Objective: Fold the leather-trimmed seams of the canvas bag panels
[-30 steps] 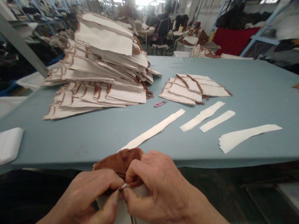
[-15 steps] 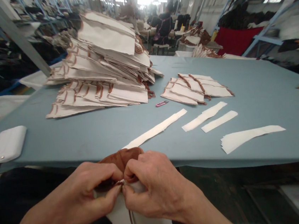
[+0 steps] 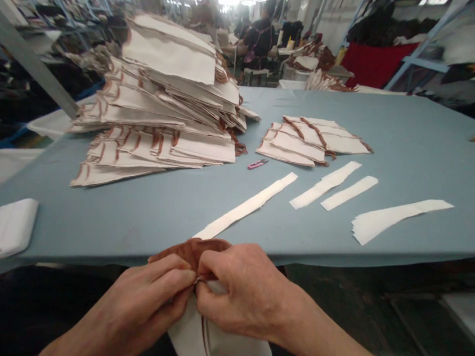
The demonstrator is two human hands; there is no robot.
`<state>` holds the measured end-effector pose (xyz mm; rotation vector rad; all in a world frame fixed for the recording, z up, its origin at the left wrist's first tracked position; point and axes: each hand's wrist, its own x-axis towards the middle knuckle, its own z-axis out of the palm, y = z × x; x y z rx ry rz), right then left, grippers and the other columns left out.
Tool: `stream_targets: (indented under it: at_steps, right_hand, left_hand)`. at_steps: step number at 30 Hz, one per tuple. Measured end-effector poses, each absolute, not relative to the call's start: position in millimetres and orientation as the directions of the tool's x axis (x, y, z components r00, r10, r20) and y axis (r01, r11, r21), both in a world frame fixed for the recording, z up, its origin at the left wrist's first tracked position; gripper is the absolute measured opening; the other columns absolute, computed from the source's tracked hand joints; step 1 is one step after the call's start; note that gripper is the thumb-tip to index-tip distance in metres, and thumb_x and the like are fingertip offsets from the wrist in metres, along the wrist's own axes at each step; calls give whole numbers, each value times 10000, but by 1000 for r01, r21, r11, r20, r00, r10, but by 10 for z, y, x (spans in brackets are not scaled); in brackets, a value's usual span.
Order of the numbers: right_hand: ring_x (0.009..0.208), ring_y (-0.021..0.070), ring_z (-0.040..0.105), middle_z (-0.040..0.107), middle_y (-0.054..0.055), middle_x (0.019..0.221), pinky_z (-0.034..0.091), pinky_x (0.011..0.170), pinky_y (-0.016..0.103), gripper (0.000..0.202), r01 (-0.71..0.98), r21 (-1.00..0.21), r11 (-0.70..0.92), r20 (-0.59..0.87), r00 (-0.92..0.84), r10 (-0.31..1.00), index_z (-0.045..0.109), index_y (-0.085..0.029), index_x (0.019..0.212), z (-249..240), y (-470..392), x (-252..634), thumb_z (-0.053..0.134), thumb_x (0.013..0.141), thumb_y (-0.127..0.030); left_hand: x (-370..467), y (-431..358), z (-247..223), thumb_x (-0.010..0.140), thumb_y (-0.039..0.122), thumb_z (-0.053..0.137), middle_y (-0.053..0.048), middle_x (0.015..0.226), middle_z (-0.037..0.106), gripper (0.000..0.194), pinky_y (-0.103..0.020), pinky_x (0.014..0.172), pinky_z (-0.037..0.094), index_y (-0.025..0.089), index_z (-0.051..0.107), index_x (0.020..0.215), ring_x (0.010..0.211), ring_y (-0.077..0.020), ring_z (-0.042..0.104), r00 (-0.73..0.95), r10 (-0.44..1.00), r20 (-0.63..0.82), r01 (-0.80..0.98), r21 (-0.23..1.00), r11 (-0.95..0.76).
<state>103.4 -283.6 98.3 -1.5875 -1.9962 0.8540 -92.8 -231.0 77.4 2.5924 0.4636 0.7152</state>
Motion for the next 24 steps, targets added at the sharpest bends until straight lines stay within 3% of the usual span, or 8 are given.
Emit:
stream_targets:
  at_steps: [7,12,15,18,21,24]
  right_hand:
    - [527,71,340,389,-89,563,252,545,222,179,554,-826,103,-68,-279,958,463,-198,649,973,-2800,1046,601,717,-108]
    - [541,89,371,430,-68,586,281,495,209,81,282,-951,-125,-237,-408,882,536,-193,703,887,-2754,1182,577,759,-235]
    - [568,95,351,424,-48,629,271,501,218,267,72,-974,-214,-224,-447,866,531,-182,703,768,-2745,1215,521,879,-381]
    - [566,89,296,374,-53,631,251,509,223,427,-30,-966,-255,-215,-449,867,510,-179,691,676,-2763,1201,491,972,-500]
    - [567,90,294,376,-51,643,251,503,222,504,12,-965,-261,-236,-465,853,525,-175,729,695,-2791,1205,447,1021,-578]
    - [598,96,326,365,-43,668,264,506,215,458,183,-968,-174,-239,-447,862,451,-195,698,800,-2802,1242,431,1049,-489]
  left_hand:
    - [-976,-2284,696,980,34,494,12,775,634,188,-231,594,426,206,560,942,661,-128,582,798,370,475,116,482,-869]
    - [-994,-2275,733,970,1,484,8,771,651,213,-234,591,416,208,534,976,641,-123,588,791,344,506,59,497,-866]
    - [-986,-2268,790,993,24,464,1,768,665,194,-231,597,431,209,521,998,642,-125,611,795,321,514,32,493,-869]
    - [-969,-2260,827,1011,42,440,13,732,655,188,-234,592,429,215,512,1017,617,-126,601,806,309,504,49,463,-885]
    - [-957,-2268,824,998,33,445,18,714,645,199,-243,561,408,214,522,1034,587,-128,577,824,307,477,74,447,-891]
    - [-955,-2290,815,979,18,452,16,711,644,214,-248,539,391,214,527,1023,573,-127,569,832,308,460,79,453,-888]
